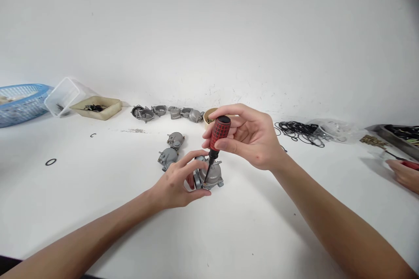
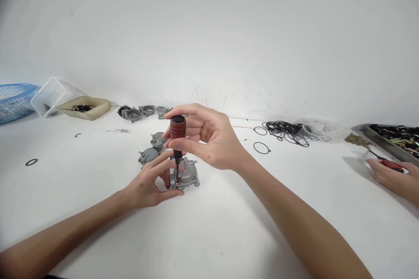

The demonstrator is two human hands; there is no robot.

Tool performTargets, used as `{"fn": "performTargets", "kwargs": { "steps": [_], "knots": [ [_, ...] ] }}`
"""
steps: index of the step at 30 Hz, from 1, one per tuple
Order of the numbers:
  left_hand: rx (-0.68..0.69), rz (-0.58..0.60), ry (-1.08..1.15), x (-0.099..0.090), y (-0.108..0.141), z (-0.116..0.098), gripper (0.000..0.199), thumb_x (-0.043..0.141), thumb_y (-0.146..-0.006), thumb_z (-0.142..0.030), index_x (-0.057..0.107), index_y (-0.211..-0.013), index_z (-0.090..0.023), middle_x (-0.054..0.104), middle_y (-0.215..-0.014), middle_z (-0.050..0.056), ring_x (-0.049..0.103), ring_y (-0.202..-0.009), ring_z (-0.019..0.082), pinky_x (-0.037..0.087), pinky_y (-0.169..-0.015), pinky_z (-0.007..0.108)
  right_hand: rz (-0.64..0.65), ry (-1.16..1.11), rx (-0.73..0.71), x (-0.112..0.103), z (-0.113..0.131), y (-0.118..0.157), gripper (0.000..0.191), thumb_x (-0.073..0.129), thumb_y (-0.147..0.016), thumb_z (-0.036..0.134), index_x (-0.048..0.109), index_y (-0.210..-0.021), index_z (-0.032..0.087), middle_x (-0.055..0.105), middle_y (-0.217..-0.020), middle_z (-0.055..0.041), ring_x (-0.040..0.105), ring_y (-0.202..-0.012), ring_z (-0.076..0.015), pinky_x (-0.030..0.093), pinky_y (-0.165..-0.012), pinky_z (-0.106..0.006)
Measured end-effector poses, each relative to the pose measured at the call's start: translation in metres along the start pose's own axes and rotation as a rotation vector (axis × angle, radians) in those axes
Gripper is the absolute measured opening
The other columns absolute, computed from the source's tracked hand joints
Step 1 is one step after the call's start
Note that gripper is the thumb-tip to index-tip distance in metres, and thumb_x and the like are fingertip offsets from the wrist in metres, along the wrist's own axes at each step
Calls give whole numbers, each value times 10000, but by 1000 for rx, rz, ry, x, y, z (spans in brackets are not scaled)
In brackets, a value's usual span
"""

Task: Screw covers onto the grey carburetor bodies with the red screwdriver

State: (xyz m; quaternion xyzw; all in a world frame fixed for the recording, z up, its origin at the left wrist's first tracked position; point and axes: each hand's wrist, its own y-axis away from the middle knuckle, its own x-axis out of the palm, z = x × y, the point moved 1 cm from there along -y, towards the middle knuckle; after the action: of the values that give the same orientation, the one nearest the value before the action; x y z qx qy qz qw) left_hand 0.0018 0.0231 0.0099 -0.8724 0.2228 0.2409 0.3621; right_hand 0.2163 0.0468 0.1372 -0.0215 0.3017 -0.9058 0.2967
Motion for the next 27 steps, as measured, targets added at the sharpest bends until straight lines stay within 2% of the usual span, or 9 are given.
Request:
{"fn": "performTargets", "kwargs": {
  "steps": [7, 13, 17, 22, 24, 27],
  "knots": [
    [-1, 2, -70, -2, -3, -4, 358, 696, -985, -531, 610, -1185, -247, 528, -1331, 108, 579, -561, 91, 564, -527, 279, -1, 64, -34, 3, 2, 1, 404, 771, -900, 334, 652, -1261, 198, 736, -1009, -72, 755, -910, -204, 675, -804, -367],
    [25, -32, -120, 0, -3, -1, 377, 667, -995, -567, 623, -1190, -248, 584, -1232, 99, 588, -574, 107, 563, -548, 288, -24, 167, -146, 14, 8, 3, 354, 756, -904, 273, 685, -1250, 253, 736, -1054, -44, 750, -918, -184, 677, -787, -337],
    [35, -52, -173, 0, -3, -2, 416, 618, -1013, -591, 619, -1236, -239, 625, -1154, 94, 609, -610, 140, 556, -534, 284, -21, 288, -231, 25, 6, 7, 413, 737, -920, 254, 660, -1322, 308, 752, -1038, -18, 742, -903, -168, 672, -792, -325],
    [-16, 24, -189, -2, -5, -7, 407, 629, -1005, -571, 615, -1230, -232, 618, -1224, 113, 677, -782, 226, 614, -625, 346, -2, 413, -324, 33, -1, 6, 404, 701, -948, 271, 649, -1348, 290, 734, -959, -36, 718, -856, -185, 653, -787, -352],
    [-26, 4, -171, -1, -4, -6, 402, 650, -996, -554, 607, -1251, -246, 592, -1280, 119, 687, -822, 244, 631, -654, 368, 23, 413, -337, 34, 0, 5, 416, 675, -957, 257, 625, -1370, 278, 725, -1015, -55, 709, -891, -195, 645, -810, -376],
    [-39, -17, -125, 3, -2, -2, 449, 700, -972, -515, 572, -1318, -260, 548, -1364, 136, 682, -738, 209, 635, -644, 378, 92, 364, -314, 33, 8, 5, 435, 608, -966, 196, 588, -1395, 266, 707, -1148, -77, 700, -951, -196, 638, -851, -397]
  ]
}}
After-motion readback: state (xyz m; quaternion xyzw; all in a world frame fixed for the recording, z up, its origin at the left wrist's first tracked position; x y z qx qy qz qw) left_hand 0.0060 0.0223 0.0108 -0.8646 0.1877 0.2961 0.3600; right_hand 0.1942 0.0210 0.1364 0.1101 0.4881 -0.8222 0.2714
